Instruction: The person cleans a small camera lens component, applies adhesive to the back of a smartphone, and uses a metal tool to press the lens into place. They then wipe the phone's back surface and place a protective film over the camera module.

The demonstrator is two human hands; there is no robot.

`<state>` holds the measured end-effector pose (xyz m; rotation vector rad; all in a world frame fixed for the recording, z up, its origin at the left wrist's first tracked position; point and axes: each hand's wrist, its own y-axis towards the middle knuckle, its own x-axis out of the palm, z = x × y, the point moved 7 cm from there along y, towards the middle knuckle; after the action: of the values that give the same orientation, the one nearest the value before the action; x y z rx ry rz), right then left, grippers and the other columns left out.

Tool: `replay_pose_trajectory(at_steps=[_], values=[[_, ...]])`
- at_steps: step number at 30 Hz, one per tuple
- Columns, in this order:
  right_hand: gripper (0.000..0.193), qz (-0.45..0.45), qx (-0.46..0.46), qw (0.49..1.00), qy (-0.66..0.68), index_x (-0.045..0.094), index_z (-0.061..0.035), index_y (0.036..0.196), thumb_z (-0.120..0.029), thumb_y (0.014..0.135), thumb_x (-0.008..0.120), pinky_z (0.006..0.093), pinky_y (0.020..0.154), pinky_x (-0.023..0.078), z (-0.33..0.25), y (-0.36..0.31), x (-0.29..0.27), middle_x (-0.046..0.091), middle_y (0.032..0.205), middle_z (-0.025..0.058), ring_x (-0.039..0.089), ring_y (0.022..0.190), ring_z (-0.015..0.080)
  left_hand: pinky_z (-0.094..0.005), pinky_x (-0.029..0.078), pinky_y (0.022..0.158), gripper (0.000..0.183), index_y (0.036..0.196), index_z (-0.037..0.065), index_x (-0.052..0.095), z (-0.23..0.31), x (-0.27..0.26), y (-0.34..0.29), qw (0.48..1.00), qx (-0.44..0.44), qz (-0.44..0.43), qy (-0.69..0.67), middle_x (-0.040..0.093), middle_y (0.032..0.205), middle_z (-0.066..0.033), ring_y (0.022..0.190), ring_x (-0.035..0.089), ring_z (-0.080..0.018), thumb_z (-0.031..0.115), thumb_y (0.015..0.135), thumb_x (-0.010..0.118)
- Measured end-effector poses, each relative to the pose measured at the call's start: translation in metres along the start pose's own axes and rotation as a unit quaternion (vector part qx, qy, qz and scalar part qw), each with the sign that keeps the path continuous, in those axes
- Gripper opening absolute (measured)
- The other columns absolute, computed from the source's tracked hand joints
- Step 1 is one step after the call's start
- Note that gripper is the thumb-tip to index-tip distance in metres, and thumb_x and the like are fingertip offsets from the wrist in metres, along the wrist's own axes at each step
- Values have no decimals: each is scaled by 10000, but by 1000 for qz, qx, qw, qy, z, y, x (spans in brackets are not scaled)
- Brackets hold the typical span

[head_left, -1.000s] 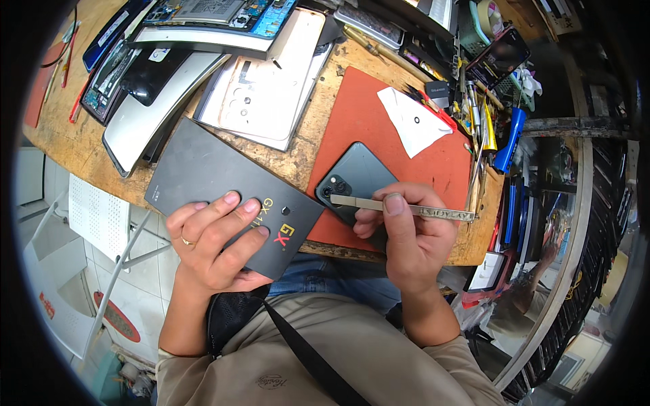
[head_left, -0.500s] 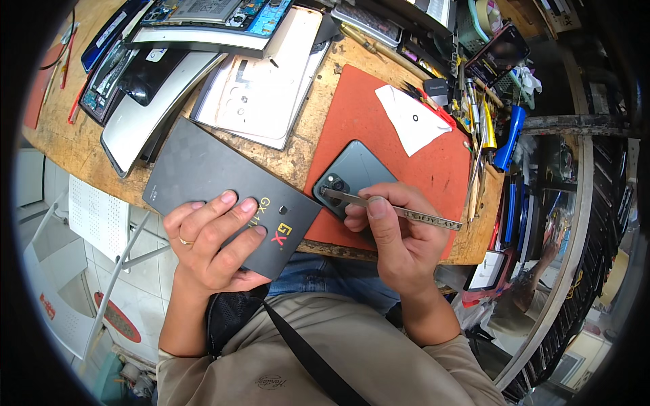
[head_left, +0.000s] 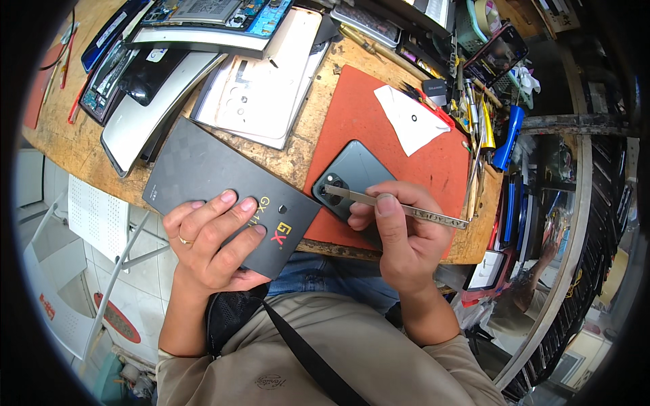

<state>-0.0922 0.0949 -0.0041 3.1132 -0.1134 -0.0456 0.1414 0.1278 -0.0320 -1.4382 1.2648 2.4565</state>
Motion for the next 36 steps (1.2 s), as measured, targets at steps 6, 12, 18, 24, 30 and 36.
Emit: replay_pose_trajectory(at_steps=[6,12,18,24,30,36], values=[[130,-42,-6,999,-13,689,81,1075,-22,1018,631,260,688,595,-4,-3,7,721,921,132,718,809,144,-389,385,945,491,1015,220,707,-1,0,0,1000,2,-2,0,739,1190,5,1170,639,-196,654,1006,478],[150,-126,-32,988,-78,681,75,1108,-19,1032,593,273,706,609,-7,-1,26,733,959,159,715,800,160,-388,391,934,500,1016,217,706,-1,0,1,1000,7,-3,0,738,1188,2,1168,641,-198,654,1015,462],[130,-128,-58,986,-93,697,74,1091,20,976,668,242,642,559,-9,1,27,728,882,137,695,725,136,-388,392,932,494,1019,216,706,0,0,0,1000,7,2,0,739,1184,1,1163,642,-200,649,1014,467],[167,-1,7,1000,-15,641,67,1117,-81,1053,599,245,695,584,-8,4,-10,731,910,125,686,756,112,-387,390,930,487,1022,214,707,0,0,-1,1000,5,6,-3,742,1176,-3,1158,643,-205,652,999,496],[169,-17,10,999,-26,649,72,1122,-75,1047,613,261,740,612,0,2,-8,727,924,130,716,821,135,-390,391,937,474,1021,212,707,0,1,0,1000,7,7,0,743,1177,-3,1157,645,-208,646,989,521],[158,-45,-8,997,-55,677,78,1094,-58,1037,622,279,747,625,0,6,-5,721,940,127,733,839,161,-393,388,943,470,1016,213,706,0,0,0,1000,4,4,0,743,1185,-5,1170,640,-208,647,985,529]])
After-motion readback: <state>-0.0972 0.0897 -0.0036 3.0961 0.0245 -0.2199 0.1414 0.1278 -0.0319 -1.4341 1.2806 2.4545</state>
